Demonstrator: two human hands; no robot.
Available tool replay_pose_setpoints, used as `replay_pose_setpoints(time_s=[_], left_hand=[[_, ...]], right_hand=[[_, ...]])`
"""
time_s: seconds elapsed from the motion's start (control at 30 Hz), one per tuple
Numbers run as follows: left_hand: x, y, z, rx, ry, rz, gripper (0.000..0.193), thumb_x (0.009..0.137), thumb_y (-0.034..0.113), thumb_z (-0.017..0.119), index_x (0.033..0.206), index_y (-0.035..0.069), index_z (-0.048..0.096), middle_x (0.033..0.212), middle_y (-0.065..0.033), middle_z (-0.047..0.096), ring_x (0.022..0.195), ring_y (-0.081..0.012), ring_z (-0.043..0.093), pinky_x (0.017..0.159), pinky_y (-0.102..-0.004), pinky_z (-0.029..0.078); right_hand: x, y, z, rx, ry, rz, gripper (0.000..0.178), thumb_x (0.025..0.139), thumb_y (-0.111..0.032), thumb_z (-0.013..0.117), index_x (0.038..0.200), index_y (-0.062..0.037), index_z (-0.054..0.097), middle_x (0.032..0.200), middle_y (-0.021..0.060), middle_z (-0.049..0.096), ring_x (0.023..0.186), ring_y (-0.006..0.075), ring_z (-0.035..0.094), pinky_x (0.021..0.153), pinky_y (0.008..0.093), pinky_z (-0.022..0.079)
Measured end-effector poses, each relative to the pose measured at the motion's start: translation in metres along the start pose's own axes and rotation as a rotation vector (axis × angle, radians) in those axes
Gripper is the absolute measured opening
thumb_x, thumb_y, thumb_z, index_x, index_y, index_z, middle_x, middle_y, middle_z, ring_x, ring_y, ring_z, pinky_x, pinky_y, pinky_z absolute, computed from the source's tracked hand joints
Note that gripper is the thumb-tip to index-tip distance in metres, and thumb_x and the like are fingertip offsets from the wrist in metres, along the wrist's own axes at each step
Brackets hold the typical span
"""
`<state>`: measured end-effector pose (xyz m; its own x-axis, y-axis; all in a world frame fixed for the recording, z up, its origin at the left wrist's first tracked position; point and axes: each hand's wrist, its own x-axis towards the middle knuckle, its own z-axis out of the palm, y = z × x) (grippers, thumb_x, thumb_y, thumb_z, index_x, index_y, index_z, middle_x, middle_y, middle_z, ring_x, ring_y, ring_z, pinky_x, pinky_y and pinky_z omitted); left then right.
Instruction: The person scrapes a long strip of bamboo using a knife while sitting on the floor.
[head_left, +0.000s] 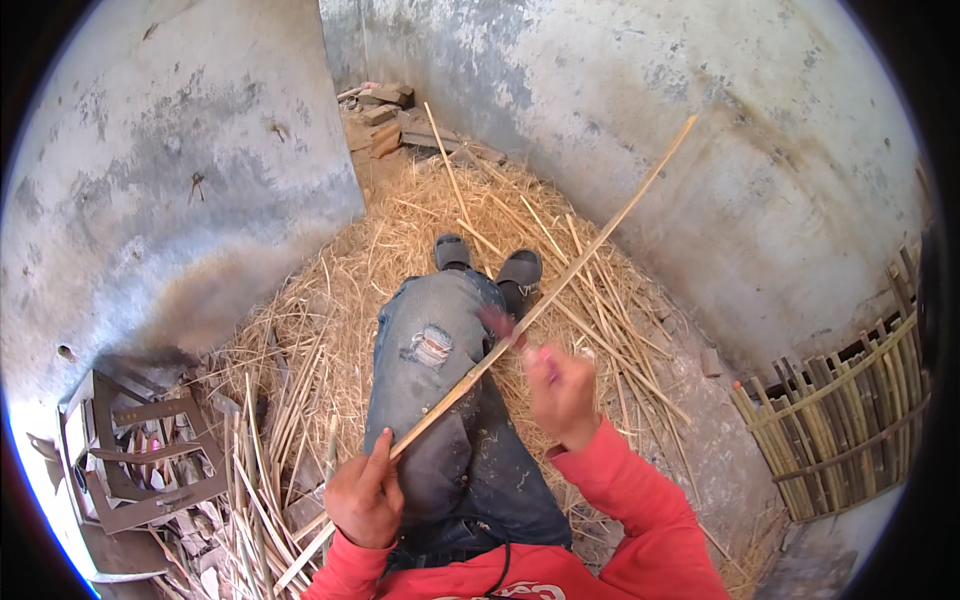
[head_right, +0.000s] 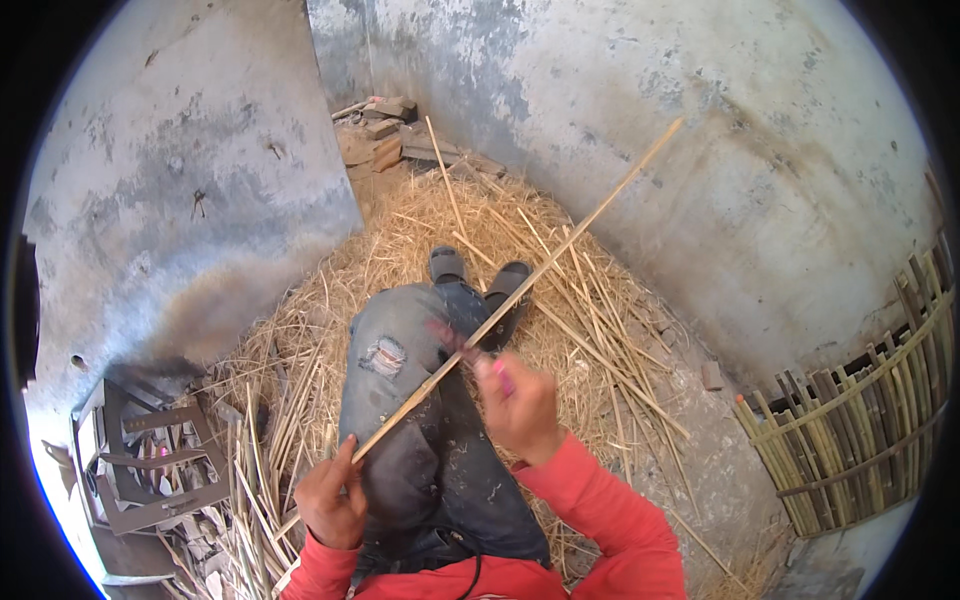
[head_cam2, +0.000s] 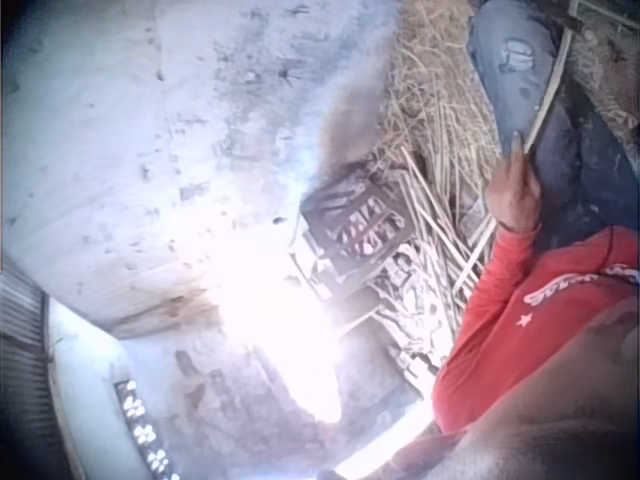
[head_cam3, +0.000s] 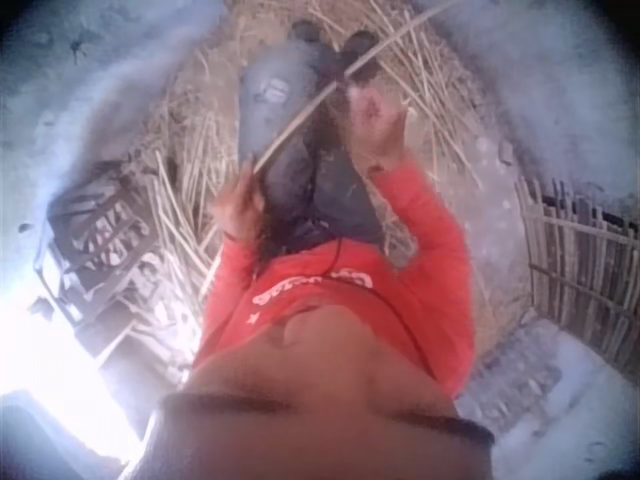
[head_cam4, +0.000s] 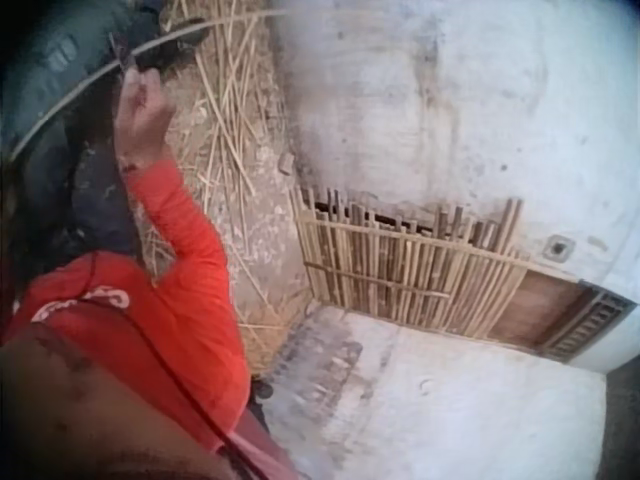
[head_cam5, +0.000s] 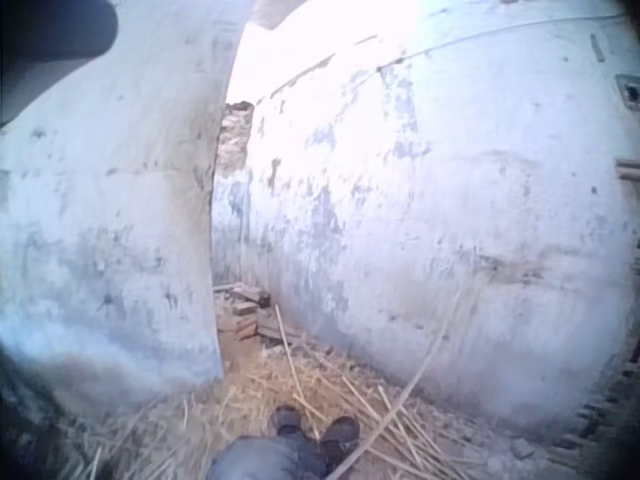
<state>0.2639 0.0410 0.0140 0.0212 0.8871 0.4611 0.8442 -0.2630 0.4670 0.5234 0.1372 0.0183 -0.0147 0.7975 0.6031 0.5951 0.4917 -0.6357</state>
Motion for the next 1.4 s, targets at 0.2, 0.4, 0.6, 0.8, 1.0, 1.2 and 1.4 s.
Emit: replay_pose_setpoints(time_s=[0.2,0.4,0.6,0.8,1.0,1.2,1.4], left_hand=[[0.002,0.001,-0.003,-0.100,-0.035,-0.059,0.038,0.083,0.003,0.074,0.121,0.006,0.073,0.062,-0.0117,0.055,0.052,-0.0279,0.055,0.052,-0.0400,0.042],[0.001,-0.004,-0.005,-0.236,-0.092,-0.148,0.035,0.088,0.005,0.073,0.123,0.003,0.072,0.065,-0.0157,0.058,0.051,-0.0276,0.056,0.052,-0.0368,0.043],[0.001,-0.002,-0.008,-0.273,-0.134,-0.212,0.035,0.090,0.006,0.073,0.124,0.002,0.071,0.067,-0.0173,0.061,0.052,-0.0253,0.058,0.054,-0.0349,0.045],[0.001,0.000,-0.010,-0.342,-0.156,-0.266,0.036,0.090,0.006,0.073,0.126,0.002,0.071,0.070,-0.0188,0.063,0.055,-0.0246,0.061,0.057,-0.0332,0.048],[-0.001,-0.003,-0.008,-0.288,-0.129,-0.206,0.037,0.089,0.006,0.074,0.126,0.003,0.071,0.065,-0.0161,0.059,0.052,-0.0249,0.057,0.054,-0.0343,0.045],[-0.003,-0.005,-0.001,-0.115,-0.018,-0.040,0.039,0.085,0.005,0.076,0.123,0.008,0.073,0.062,-0.0116,0.056,0.050,-0.0274,0.056,0.051,-0.0393,0.043],[-0.012,-0.011,0.004,-0.016,0.057,0.019,0.042,0.081,0.004,0.078,0.123,0.011,0.074,0.060,-0.0089,0.054,0.050,-0.0265,0.055,0.049,-0.0403,0.042]], right_hand=[[0.015,0.006,-0.013,0.170,0.093,0.240,0.037,0.102,-0.024,0.063,0.074,-0.0011,0.054,0.056,0.0053,0.042,0.052,0.0115,0.038,0.048,0.0325,0.031],[0.016,-0.004,-0.019,0.212,0.089,0.265,0.033,0.102,-0.025,0.064,0.080,-0.0001,0.061,0.057,0.0032,0.042,0.054,0.0103,0.037,0.049,0.0320,0.031],[0.016,-0.007,-0.016,0.194,0.065,0.230,0.030,0.102,-0.024,0.065,0.084,0.0000,0.063,0.059,0.0034,0.044,0.054,0.0101,0.039,0.050,0.0317,0.032],[0.016,-0.018,-0.011,0.243,0.098,0.200,0.030,0.103,-0.024,0.062,0.086,0.0004,0.062,0.059,0.0049,0.048,0.053,0.0140,0.047,0.050,0.0336,0.036],[0.011,-0.037,-0.019,0.089,-0.233,0.270,0.041,0.104,-0.032,0.058,0.076,-0.0026,0.056,0.061,0.0147,0.059,0.050,0.0347,0.056,0.049,0.0394,0.043],[-0.008,-0.034,-0.001,-0.130,-0.256,0.076,0.044,0.098,-0.041,0.065,0.072,-0.0059,0.056,0.053,0.0159,0.057,0.049,0.0392,0.061,0.044,0.0467,0.045],[-0.002,-0.020,0.004,-0.261,-0.231,-0.111,0.045,0.096,-0.044,0.066,0.070,-0.0090,0.055,0.055,0.0145,0.058,0.046,0.0345,0.060,0.042,0.0444,0.046]])
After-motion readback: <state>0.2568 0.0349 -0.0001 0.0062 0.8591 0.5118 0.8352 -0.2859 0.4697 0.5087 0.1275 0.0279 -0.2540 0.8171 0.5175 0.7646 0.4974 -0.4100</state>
